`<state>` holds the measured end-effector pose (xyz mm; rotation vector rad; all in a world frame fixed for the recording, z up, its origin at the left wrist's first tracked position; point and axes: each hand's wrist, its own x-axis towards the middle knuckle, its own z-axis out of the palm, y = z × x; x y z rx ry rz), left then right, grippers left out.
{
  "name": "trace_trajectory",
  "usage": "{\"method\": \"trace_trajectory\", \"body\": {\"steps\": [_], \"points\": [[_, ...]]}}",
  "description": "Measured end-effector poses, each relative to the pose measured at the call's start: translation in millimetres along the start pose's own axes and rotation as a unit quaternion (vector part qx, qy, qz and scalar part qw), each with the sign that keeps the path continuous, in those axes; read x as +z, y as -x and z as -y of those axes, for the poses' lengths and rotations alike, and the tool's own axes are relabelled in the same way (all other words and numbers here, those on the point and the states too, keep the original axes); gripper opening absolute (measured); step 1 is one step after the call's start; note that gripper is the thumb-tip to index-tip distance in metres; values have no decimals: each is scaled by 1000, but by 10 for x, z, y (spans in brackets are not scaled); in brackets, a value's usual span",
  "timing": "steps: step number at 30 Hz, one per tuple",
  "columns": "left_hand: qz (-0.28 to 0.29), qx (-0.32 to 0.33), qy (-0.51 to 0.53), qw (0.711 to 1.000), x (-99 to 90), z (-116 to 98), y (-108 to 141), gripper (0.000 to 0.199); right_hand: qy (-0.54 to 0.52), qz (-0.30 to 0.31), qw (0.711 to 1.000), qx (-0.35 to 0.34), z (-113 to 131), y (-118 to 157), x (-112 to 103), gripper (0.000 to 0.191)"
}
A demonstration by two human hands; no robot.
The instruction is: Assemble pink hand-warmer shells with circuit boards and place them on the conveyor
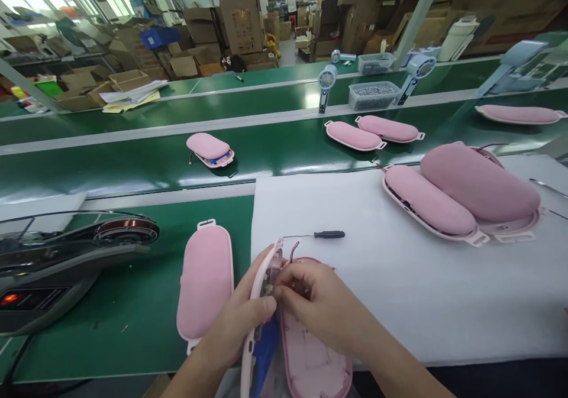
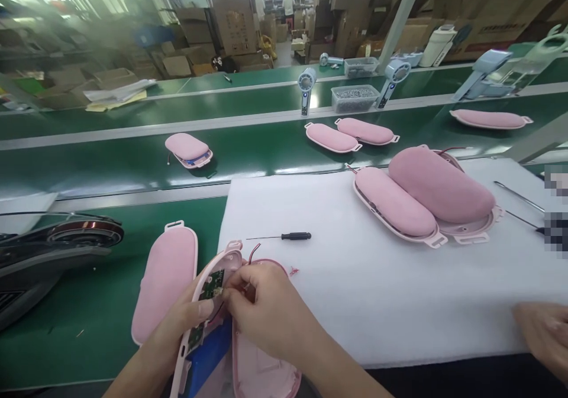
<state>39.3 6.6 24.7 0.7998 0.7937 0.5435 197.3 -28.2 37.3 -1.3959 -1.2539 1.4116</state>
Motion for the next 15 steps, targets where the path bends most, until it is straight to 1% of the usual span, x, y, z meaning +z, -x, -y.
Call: {"method": "trace_trajectory", "body": {"steps": [3,6,11,15], "points": [[23,0,58,998,41,-21,-2,85,3,1,1000,14,-27,67,13,17],[46,1,80,996,43,-21,-5,83,12,2,1000,13,-26,101,50,20],[56,8,74,996,-44,30,-7,86,28,-4,1000,-2,17,75,113,19],[53,15,25,998,-94,67,10,84,53,-11,998,-26,19,48,131,21]]}}
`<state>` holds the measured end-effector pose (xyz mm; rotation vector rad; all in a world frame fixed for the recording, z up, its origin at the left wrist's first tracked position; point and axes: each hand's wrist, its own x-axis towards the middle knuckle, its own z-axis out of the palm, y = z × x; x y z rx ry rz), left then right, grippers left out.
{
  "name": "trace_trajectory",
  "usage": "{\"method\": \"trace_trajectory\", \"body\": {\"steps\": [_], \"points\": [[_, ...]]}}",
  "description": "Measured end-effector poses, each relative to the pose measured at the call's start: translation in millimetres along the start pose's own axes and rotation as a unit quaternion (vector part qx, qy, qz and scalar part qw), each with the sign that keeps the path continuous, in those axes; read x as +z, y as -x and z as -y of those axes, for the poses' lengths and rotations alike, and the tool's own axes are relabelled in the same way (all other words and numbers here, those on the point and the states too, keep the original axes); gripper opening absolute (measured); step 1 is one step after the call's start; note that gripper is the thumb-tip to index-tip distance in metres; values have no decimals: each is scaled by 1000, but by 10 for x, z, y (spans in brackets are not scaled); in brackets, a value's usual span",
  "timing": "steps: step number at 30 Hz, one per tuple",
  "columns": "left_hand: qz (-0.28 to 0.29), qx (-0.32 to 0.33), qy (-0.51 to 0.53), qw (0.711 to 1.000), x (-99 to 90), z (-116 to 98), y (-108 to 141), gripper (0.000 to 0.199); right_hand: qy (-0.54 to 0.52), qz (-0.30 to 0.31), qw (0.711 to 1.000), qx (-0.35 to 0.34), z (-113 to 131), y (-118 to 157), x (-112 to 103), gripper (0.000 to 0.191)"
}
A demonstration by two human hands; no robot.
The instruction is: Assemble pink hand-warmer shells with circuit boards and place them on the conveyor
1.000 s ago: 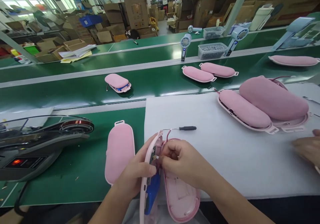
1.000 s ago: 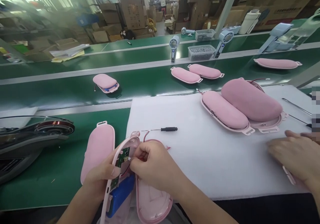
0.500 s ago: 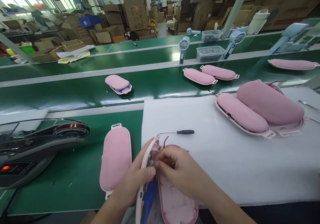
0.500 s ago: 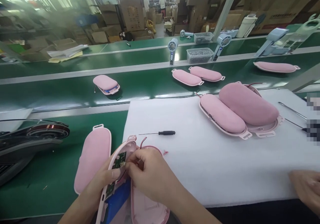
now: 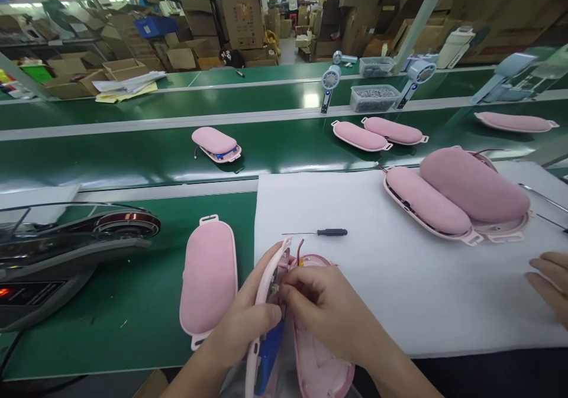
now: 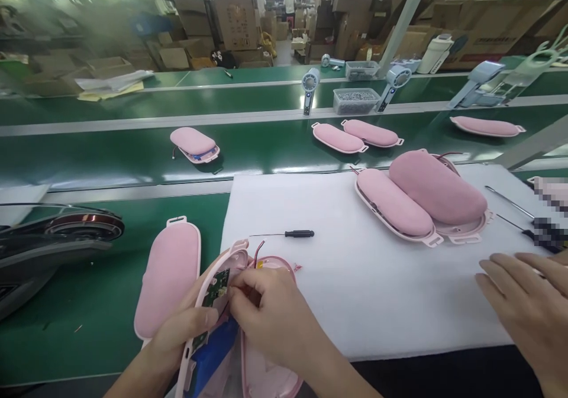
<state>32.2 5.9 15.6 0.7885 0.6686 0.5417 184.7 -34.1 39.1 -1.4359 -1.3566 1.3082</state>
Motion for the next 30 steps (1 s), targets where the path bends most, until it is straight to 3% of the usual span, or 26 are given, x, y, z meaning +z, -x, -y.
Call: {"method": "trace_trajectory", "body": {"steps": [6,9,12,15,18,23,26,28,30], "points": [[-8,4,22,1000,27,-6,0,79,-3,0,1000,-16,-58,17,48,24],[-10,-8,21,1000,6,-10,-26,81,35,-108,993,-28,-86,57,28,21],[-22,-17,6,1000,7,-24,-39,82,108,-211,972,1,-125,68,-8,27],[-17,-15,4,1000,42,-37,-34,80,202,-191,960,40,-151,27,2,23],[-10,-3,7,1000,30,-10,-47,80,230,-165,958,43,-148,-12,54,18],[4,-2,18,1000,-160,96,-126,82,173,-156,972,27,-128,47,90,19],[24,-15,28,999,-238,124,-152,81,8,-155,987,38,-98,113,74,25],[29,-15,45,998,-248,125,-155,82,-99,-149,983,52,-62,135,61,35],[27,-15,59,998,-235,116,-150,83,-140,-139,979,48,-27,132,46,44]]}}
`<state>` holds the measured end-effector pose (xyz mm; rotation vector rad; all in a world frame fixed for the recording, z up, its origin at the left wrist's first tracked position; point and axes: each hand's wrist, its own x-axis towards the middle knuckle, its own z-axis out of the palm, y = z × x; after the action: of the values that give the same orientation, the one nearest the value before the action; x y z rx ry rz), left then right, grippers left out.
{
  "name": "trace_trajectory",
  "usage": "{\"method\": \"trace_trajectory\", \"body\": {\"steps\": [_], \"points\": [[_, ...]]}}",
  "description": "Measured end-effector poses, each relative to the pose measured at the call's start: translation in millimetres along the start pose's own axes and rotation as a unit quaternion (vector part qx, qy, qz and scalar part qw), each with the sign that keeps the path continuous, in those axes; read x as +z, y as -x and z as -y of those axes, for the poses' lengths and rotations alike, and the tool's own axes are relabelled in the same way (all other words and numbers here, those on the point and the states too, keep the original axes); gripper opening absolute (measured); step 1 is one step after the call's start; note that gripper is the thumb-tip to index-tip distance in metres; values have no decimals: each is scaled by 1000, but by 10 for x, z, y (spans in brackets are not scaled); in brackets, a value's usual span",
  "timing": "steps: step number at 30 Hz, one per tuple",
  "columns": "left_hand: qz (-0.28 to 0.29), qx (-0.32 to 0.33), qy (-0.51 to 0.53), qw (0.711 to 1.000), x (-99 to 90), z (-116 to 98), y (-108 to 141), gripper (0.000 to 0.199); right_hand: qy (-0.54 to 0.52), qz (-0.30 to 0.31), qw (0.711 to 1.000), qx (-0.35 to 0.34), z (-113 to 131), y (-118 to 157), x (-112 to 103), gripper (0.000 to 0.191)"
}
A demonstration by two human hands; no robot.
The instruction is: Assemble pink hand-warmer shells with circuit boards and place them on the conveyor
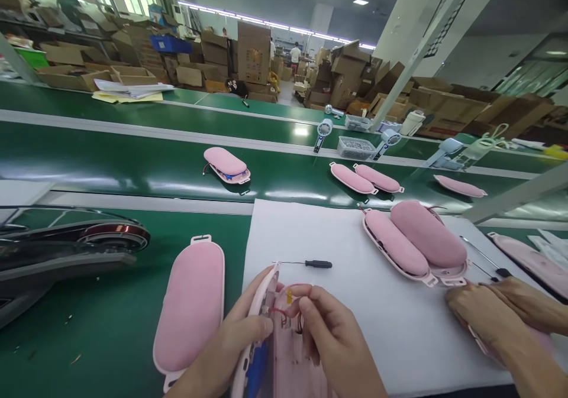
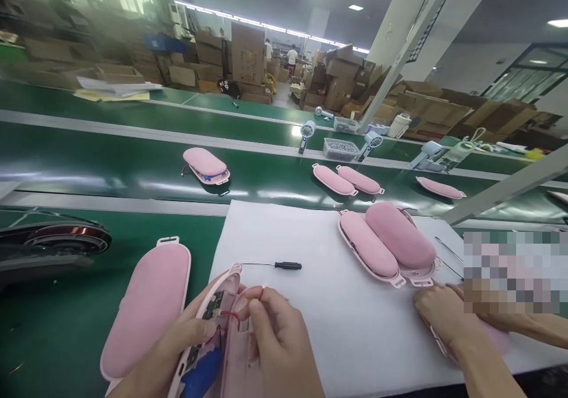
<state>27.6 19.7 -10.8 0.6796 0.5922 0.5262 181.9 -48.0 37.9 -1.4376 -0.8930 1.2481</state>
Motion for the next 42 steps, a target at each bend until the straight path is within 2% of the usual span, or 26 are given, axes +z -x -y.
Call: {"method": "trace_trajectory", "body": {"steps": [2,5,9,12,15,20,25,30,36,42], "points": [[-2,-1,5,1000,27,-15,11,85,-14,30,999,5,28,-26,-6,49],[0,2,4,1000,81,-53,36,86,-49,75,995,48,55,-80,-24,51],[3,9,26,1000,130,-86,57,83,-29,101,991,82,129,-118,-55,43],[12,25,30,999,114,-64,57,81,22,105,993,57,222,-112,-54,29],[25,44,22,998,92,-35,64,75,102,100,990,4,294,-90,-19,18],[34,51,23,998,153,-61,101,72,225,98,968,-58,323,-51,53,16],[-1,40,34,999,247,-89,139,79,211,106,972,-19,328,-55,38,13],[-2,50,-12,999,251,-55,174,85,239,117,964,0,359,-46,29,15],[29,69,-56,996,181,0,184,86,312,99,944,-39,380,-30,76,16],[8,78,-55,995,187,29,204,83,334,85,934,-90,321,-17,143,22]]}}
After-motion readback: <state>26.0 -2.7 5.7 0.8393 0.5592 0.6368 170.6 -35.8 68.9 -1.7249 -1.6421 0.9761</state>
